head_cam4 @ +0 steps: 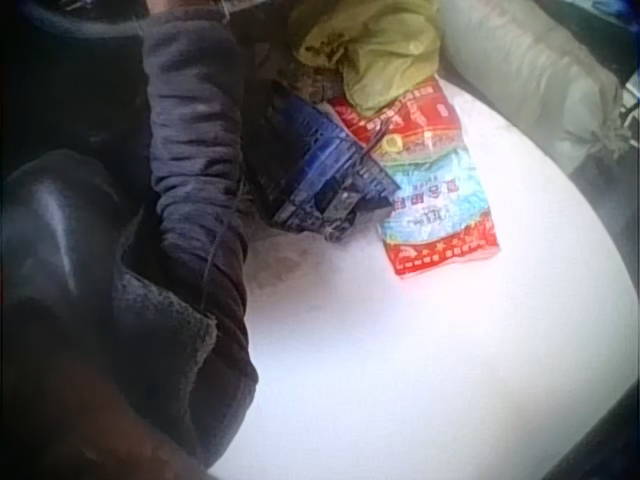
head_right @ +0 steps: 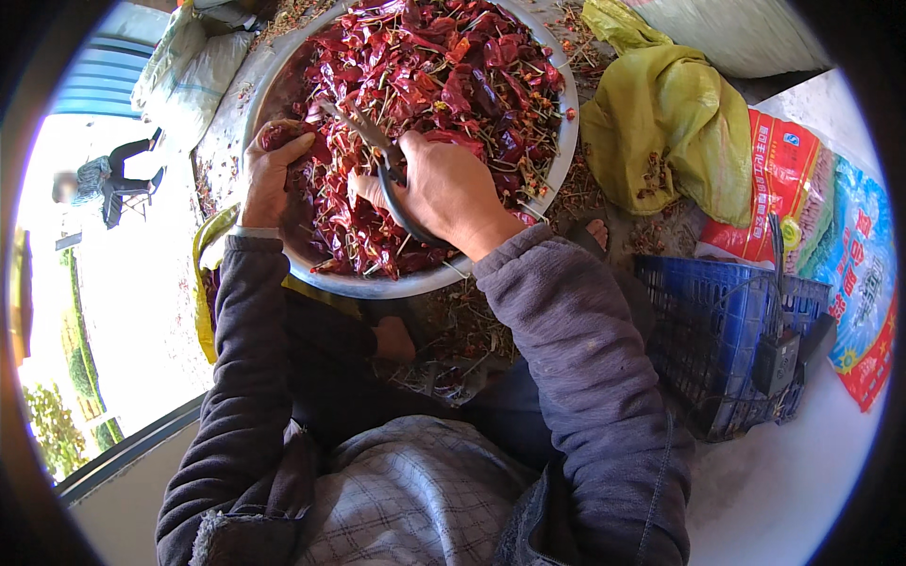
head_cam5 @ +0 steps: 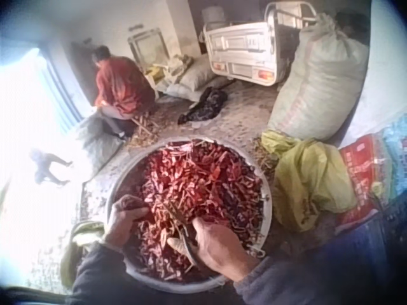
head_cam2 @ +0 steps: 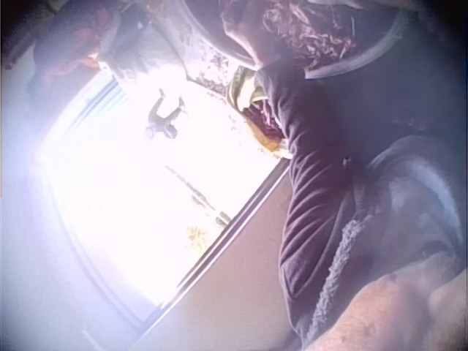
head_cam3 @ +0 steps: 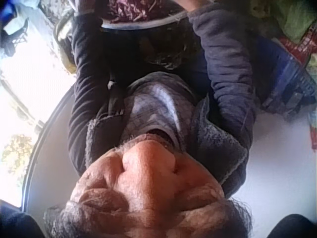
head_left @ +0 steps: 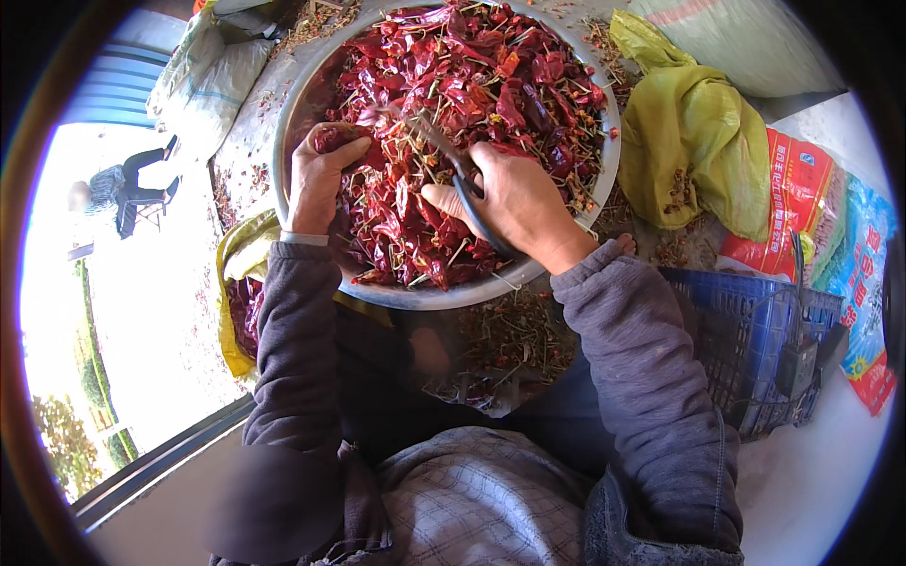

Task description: The person sits on the floor and uses scissors to trim the stems off dried red chili peppers in a metal bowl. The trimmed peppers are placed into a yellow sack beside the bowl.

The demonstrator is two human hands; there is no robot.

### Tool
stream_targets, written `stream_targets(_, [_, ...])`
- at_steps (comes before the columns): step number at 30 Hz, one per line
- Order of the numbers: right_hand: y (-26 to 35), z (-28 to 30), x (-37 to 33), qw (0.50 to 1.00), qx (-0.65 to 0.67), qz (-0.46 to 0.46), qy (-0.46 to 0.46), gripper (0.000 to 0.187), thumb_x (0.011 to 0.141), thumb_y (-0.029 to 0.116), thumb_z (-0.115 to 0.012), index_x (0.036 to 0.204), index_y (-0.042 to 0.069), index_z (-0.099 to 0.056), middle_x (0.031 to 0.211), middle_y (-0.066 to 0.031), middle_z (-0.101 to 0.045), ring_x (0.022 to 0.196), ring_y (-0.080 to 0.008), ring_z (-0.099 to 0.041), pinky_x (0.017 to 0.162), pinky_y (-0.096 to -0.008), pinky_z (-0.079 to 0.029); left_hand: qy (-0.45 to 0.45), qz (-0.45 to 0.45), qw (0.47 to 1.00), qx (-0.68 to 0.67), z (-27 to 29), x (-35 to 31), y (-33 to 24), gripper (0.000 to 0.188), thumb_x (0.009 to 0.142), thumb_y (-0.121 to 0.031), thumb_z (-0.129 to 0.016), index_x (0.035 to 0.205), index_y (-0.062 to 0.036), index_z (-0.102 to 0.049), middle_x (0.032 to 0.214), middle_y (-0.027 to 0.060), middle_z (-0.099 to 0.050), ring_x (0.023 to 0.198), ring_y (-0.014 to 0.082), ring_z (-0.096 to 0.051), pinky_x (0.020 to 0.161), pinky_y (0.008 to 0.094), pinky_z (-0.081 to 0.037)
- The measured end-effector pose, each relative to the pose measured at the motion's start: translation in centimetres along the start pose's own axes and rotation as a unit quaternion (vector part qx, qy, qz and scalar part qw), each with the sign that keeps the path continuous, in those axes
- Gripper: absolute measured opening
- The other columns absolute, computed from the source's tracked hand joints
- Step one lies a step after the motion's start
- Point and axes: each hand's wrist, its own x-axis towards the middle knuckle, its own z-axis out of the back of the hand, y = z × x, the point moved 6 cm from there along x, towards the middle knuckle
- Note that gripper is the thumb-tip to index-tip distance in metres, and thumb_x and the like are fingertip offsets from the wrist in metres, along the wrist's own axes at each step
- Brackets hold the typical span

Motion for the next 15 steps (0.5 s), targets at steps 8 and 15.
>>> stream_targets(8, [0.6,-1.1,-0.5,0.987,-0.146,0.056,-0.043,0.062,0.091,0.064,-0.063,0.097,0.002,-0.063,0.07,-0.0173,-0.068,0.069,-0.0362,-0.071,0.061,-0.0465,-0.056,0.062,0.052,0.997,-0.005,-3.8,-1.5,-0.3,0.018,0.083,0.003,-0.076,0.101,0.0011,-0.073,0.092,0.0074,-0.075,0.08,0.0147,-0.072,0.078,0.0278,-0.059])
stream_targets(15, [0.0,-1.5,-0.7,0.987,-0.142,0.046,-0.051,0.055,0.09,0.057,-0.069,0.094,0.003,-0.06,0.066,-0.0179,-0.064,0.065,-0.0374,-0.068,0.057,-0.0463,-0.052,0.088,0.055,0.995,-0.013,-5.5,-2.1,0.0,0.02,0.083,0.003,-0.074,0.103,0.001,-0.075,0.092,0.0072,-0.076,0.08,0.0144,-0.071,0.078,0.0281,-0.058])
